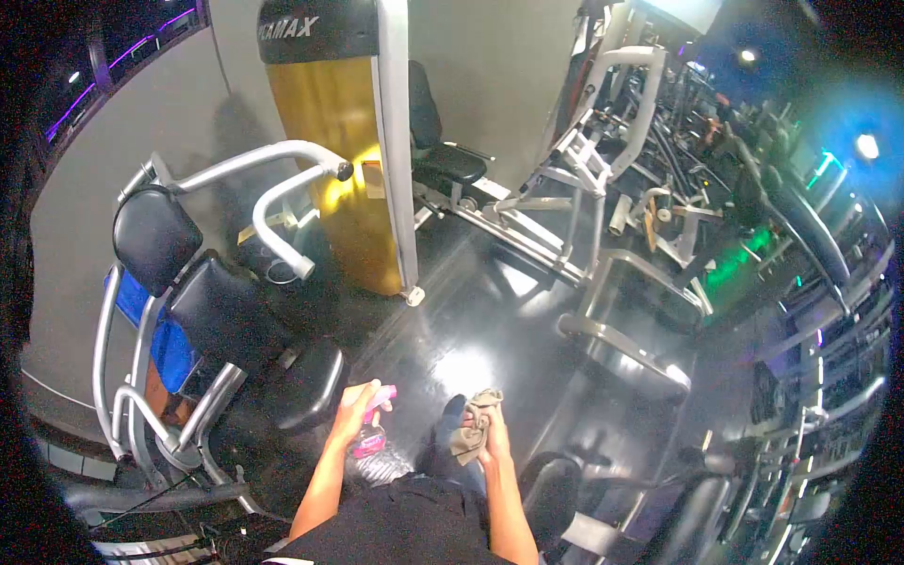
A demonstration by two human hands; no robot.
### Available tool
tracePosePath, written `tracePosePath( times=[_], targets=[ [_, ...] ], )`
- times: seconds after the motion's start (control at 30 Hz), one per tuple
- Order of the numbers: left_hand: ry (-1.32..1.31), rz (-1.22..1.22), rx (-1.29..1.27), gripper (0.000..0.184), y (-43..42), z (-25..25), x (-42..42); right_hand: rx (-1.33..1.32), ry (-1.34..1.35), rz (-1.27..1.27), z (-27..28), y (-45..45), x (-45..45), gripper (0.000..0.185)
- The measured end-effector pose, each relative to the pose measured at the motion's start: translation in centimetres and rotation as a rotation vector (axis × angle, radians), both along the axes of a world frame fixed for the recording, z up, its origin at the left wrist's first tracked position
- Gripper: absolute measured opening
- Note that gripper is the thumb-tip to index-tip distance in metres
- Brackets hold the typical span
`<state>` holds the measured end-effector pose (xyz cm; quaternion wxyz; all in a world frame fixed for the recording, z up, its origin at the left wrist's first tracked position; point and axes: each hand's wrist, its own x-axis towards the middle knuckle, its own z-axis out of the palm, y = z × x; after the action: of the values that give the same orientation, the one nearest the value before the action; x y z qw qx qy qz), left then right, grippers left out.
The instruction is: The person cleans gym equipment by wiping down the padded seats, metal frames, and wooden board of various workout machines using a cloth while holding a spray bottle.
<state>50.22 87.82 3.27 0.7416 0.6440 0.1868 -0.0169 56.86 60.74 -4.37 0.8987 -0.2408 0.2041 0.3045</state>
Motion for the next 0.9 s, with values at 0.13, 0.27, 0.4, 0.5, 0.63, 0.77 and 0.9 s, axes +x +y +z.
tracePosePath(
  times=[0.13, 0.27, 0.4, 0.5, 0.63, 0.77, 0.9],
  targets=[
    [-0.003, 0.001, -0.014, 0.041, 0.9, 0.1, 6.6, -0.178, -0.076, 0.067, 0.8, 0.0, 8.7, 0.032],
    [-0.005, 0.027, -0.014, 0.035, 1.5, -0.6, 15.0, -0.202, -0.122, 0.094, 3.8, 0.7, 18.9, 0.04],
    [0.019, 0.048, -0.048, 0.036, 2.1, 0.7, 23.2, -0.186, -0.188, 0.174, 6.5, 1.6, 28.7, 0.047],
    [-0.012, 0.083, -0.032, 0.037, 2.3, 0.8, 28.0, -0.361, -0.256, 0.257, 6.8, 3.0, 35.2, 0.045],
    [0.017, 0.112, 0.007, 0.036, 2.4, 1.8, 33.4, -0.525, -0.391, 0.324, 7.6, 6.3, 41.4, 0.041],
    [0.072, 0.124, -0.043, 0.037, 2.5, 1.6, 39.9, -0.481, -0.414, 0.395, 7.6, 9.7, 47.2, 0.03],
    [0.026, 0.085, -0.074, 0.038, 4.0, -0.5, 47.5, -0.471, -0.409, 0.406, 7.0, 12.6, 53.2, 0.032]
  ],
)
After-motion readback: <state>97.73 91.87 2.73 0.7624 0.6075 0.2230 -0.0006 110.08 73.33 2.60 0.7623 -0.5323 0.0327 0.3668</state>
